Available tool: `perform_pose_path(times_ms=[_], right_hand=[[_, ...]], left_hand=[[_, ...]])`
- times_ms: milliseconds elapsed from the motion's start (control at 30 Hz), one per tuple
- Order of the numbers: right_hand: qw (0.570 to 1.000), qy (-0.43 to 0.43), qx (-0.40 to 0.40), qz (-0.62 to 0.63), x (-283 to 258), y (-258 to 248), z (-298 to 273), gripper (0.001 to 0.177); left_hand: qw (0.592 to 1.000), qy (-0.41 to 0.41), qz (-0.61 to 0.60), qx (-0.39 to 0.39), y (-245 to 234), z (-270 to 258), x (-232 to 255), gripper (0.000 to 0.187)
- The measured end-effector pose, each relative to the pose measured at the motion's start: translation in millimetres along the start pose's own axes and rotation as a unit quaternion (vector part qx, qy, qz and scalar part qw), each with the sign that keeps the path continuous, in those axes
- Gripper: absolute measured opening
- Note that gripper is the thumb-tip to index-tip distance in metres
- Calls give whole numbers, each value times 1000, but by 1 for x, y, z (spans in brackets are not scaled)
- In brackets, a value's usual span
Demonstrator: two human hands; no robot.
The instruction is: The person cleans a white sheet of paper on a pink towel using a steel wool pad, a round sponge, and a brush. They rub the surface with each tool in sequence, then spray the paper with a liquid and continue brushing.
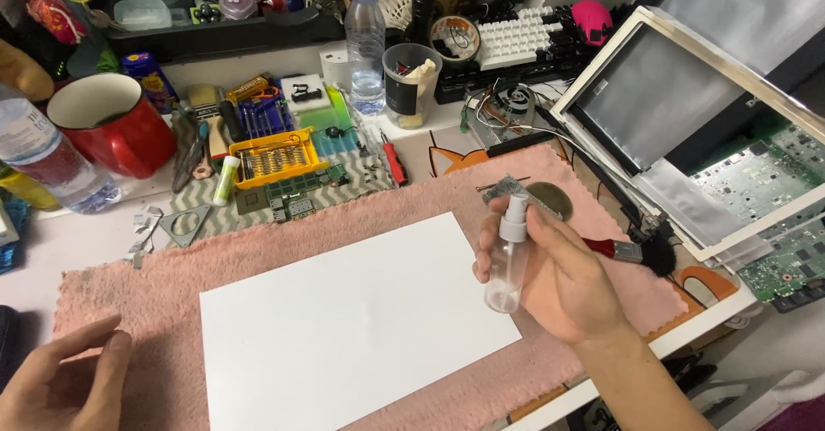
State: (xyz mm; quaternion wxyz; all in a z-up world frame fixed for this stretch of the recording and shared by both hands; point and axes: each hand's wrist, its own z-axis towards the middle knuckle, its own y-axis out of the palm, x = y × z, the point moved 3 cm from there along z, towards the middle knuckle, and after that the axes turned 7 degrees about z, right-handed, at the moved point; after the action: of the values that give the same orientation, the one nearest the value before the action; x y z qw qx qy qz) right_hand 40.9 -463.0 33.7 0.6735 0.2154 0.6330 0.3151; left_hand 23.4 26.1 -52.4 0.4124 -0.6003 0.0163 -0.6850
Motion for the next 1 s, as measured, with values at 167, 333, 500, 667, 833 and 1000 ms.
perform_pose_path(times_ms=[167, 333, 500, 667, 833, 1000], right_hand=[[998, -9, 22, -62, 3, -5, 2, 34], [963, -55, 148, -219, 2, -13, 9, 31], [935, -52, 228, -265, -5, -21, 4, 32], [887, -20, 272, -374, -22, -2, -5, 39], [929, -41, 244, -276, -19, -36, -4, 35], [864, -99, 284, -403, -24, -12, -7, 40]], left_hand=[[1000, -2, -16, -5, 2, 0, -2, 19], [1000, 4, -10, -5, 1, 1, -3, 18], [1000, 9, -1, -4, 1, 3, -9, 18], [1000, 10, -2, 4, -2, -3, 9, 17], [1000, 4, 0, 1, -1, -2, 5, 15], [999, 8, -32, 0, 1, 1, -9, 15]])
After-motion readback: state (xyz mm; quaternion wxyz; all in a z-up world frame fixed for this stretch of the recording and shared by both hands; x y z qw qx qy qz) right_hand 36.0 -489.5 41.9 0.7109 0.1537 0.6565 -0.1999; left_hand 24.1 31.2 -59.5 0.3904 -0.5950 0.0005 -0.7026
